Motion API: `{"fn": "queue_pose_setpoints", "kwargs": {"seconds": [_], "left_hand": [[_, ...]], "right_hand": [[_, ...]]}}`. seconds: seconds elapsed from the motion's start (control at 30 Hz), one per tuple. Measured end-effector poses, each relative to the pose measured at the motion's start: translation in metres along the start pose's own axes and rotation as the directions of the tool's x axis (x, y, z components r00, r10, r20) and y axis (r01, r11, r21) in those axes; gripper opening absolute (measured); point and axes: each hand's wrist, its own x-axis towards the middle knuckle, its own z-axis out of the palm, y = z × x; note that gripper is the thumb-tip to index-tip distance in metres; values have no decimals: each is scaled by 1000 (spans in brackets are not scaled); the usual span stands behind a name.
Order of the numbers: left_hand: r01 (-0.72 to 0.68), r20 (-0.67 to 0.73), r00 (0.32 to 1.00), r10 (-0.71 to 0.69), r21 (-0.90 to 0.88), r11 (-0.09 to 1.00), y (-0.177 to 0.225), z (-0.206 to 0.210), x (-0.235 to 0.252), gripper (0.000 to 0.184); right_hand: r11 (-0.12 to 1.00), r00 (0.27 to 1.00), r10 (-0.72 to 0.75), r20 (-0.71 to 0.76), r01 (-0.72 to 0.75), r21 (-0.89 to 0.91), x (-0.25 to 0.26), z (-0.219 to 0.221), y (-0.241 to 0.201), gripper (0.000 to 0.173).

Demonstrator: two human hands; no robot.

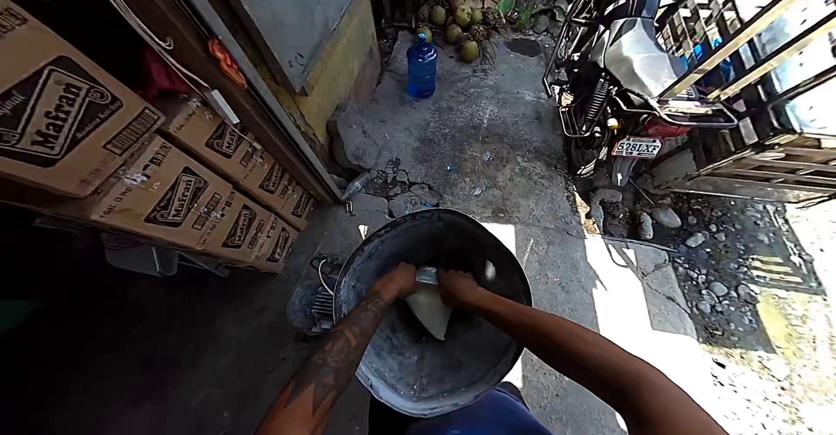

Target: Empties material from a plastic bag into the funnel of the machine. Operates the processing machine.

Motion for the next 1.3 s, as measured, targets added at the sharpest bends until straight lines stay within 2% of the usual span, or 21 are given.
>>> {"fn": "queue_pose_setpoints", "kwargs": {"seconds": [0.1, 0.3, 0.4, 0.5, 0.57, 0.67, 0.73, 0.87, 0.97, 1.03, 1.1, 1.2, 1.3], "left_hand": [[-51, -21, 999, 48, -132, 990, -18, 2, 14, 29], [34, 84, 996, 0, -404, 914, -26, 5, 26, 32], [67, 128, 992, -4, -496, 866, -27, 4, 28, 33], [85, 177, 984, -1, -467, 880, -28, 0, 25, 32], [73, 196, 981, 6, -396, 915, -28, -2, 24, 31], [18, 175, 984, 35, -291, 957, -25, -4, 21, 29], [-55, 107, 991, 82, -239, 970, -21, -6, 15, 25], [-180, 36, 982, 187, -140, 974, -11, -8, 6, 23], [-207, 7, 978, 210, -136, 969, 1, -10, 0, 22], [-224, -15, 974, 225, -154, 962, 13, -14, -6, 20], [-236, -28, 972, 235, -154, 959, 26, -14, -17, 21], [-286, -61, 958, 280, -151, 946, 53, -9, -47, 25], [-357, -71, 934, 351, -96, 929, 80, 2, -77, 22]], "right_hand": [[1000, 1000, 16, -6, -15, 27, 3, -3, 7, 66], [998, 998, 34, -51, -32, 53, 8, 8, 7, 50], [983, 996, 81, -32, -75, 169, 13, 7, 18, 43], [965, 999, 50, 3, -49, 257, 19, 9, 40, 25], [958, 1000, 19, 12, -22, 286, 15, 4, 51, 21], [975, 1000, -29, -6, 29, 222, -5, -6, 40, 18], [985, 997, -80, -3, 79, 154, -14, -9, 30, 16], [990, 990, -121, 76, 114, 87, -14, -2, 22, 15], [996, 979, -81, 189, 73, 48, -10, -9, 22, 21], [997, 978, -52, 201, 41, 61, -7, -22, 26, 27], [984, 992, -17, 121, -5, 176, 0, -30, 34, 31], [902, 999, 16, 38, -31, 431, 19, -26, 37, 39], [874, 990, -40, 136, -31, 485, 31, -15, 20, 58]]}}
